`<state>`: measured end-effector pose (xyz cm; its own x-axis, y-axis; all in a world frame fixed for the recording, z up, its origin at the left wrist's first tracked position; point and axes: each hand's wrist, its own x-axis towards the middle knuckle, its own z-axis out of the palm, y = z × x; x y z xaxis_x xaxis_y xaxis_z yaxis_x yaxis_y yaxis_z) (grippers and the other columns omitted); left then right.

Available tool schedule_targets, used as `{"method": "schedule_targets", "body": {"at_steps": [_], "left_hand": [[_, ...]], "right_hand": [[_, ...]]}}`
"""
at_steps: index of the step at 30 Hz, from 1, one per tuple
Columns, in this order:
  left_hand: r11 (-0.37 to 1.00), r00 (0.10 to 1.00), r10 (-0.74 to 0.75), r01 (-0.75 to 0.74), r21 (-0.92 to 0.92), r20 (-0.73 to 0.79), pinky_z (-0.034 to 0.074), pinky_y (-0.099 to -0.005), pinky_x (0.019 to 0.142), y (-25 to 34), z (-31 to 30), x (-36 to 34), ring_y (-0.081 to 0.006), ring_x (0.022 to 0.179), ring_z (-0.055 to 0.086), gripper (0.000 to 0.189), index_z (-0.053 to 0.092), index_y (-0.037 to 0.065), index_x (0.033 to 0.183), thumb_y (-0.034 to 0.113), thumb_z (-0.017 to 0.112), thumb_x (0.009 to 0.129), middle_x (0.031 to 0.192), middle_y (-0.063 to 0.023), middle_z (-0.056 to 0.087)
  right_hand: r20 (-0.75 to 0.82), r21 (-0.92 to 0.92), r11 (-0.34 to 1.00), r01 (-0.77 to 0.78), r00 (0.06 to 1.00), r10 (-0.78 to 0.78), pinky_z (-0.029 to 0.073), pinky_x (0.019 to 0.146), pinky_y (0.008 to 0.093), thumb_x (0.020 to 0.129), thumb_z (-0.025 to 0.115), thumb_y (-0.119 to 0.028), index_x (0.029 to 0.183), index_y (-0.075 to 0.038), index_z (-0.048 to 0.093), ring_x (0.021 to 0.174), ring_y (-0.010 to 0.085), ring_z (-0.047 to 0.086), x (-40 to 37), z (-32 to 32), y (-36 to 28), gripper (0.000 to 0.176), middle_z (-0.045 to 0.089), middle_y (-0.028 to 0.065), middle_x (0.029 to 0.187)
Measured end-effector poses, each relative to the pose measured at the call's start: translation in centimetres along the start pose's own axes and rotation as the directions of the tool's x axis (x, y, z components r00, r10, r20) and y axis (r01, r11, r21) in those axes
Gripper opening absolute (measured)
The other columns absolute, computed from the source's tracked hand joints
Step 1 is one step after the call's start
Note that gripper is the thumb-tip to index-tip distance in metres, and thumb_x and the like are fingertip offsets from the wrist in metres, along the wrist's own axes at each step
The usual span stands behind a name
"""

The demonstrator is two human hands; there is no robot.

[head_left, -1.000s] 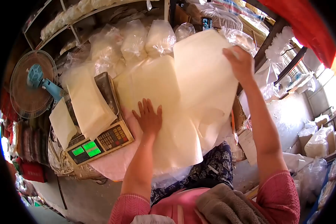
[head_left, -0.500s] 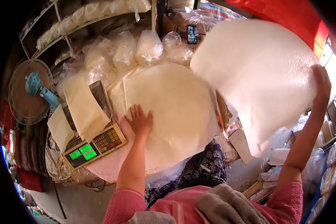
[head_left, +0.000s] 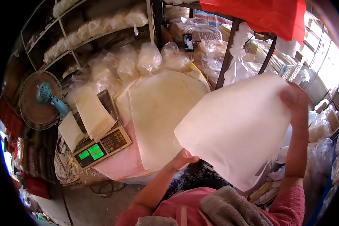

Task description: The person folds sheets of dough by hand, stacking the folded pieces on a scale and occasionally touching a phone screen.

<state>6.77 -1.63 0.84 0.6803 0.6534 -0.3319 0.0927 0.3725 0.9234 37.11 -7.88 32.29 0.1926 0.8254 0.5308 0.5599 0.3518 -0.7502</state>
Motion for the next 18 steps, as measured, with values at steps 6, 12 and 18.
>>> {"method": "schedule_targets", "body": {"at_steps": [6,12,18], "left_hand": [[0.882,0.731,0.388,-0.472,-0.005,-0.561,0.051,-0.0313,0.074,8.2,-4.5,-3.1,-0.0159,0.078,0.060,0.020,0.063,-0.004,0.093,0.014,0.058,0.091,0.088,-0.0079,0.064],[0.418,0.100,0.889,-0.576,0.702,-0.447,0.048,-0.0274,0.082,27.8,-9.0,-13.2,-0.0149,0.087,0.061,0.021,0.065,-0.002,0.103,0.000,0.060,0.082,0.098,-0.0070,0.067],[0.361,0.056,0.928,-0.389,0.848,-0.369,0.051,-0.0323,0.079,20.6,-7.4,-16.6,-0.0171,0.092,0.061,0.032,0.057,-0.005,0.110,-0.003,0.066,0.079,0.102,-0.0105,0.063]], "right_hand": [[0.248,-0.080,0.997,0.005,0.969,0.015,0.045,0.060,0.0223,0.080,0.071,-0.025,0.085,0.000,0.066,0.064,0.0061,0.056,5.8,4.3,2.2,0.025,0.060,-0.0005,0.069],[0.002,0.464,0.810,0.358,0.914,-0.405,0.046,0.073,0.0215,0.086,0.065,-0.016,0.093,0.000,0.066,0.078,0.0061,0.058,12.9,8.3,3.5,0.017,0.065,0.0006,0.084],[0.204,0.598,0.799,-0.068,0.976,-0.070,0.047,0.070,0.0239,0.081,0.068,-0.013,0.090,-0.001,0.064,0.082,0.0079,0.058,5.9,11.7,7.2,0.015,0.064,0.0020,0.087]]}}
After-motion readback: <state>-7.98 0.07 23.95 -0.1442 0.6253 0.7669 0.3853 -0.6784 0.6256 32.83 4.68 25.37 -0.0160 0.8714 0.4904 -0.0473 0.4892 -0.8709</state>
